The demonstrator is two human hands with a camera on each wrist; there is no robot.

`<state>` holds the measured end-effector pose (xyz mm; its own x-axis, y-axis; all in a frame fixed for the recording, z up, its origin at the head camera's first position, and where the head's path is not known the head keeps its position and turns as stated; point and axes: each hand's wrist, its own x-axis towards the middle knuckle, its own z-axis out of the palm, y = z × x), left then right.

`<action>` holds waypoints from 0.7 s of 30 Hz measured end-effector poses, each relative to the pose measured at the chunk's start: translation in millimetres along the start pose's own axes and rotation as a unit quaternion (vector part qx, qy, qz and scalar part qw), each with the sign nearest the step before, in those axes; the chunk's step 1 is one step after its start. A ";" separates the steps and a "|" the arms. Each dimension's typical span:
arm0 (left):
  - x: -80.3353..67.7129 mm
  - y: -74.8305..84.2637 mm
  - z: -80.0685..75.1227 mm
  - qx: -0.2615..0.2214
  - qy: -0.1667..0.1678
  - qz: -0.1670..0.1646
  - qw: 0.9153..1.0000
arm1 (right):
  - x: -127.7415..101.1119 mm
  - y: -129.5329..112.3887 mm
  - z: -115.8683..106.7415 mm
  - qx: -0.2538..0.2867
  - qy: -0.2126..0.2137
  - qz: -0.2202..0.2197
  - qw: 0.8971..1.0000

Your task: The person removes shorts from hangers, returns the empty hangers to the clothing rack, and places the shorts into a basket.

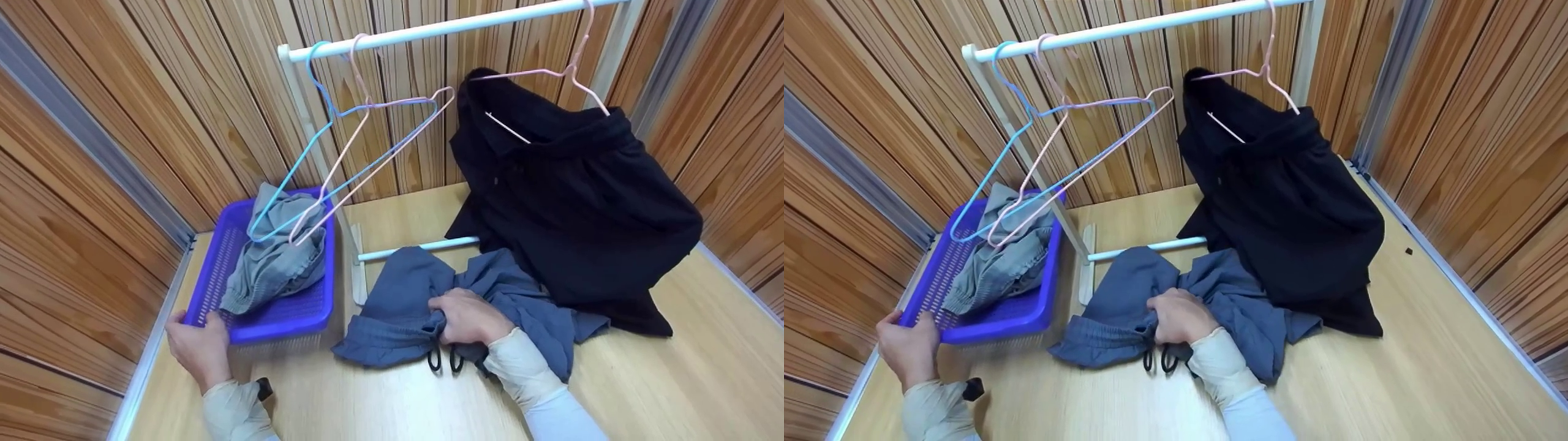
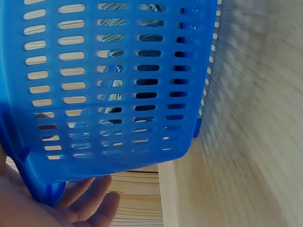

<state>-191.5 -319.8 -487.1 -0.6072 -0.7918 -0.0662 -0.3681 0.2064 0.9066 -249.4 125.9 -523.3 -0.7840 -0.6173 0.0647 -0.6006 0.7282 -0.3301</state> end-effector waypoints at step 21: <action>4.7 -5.7 0.5 -0.015 0.036 0.031 0.999 | 9.8 -2.3 -3.1 0.163 0.087 0.014 0.983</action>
<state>-192.6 -324.5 -492.7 -0.5753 -0.8177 0.0188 -0.3098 0.2391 0.9202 -256.2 119.0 -519.0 -0.8320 -0.5170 0.2015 -0.5177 0.5925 -0.6172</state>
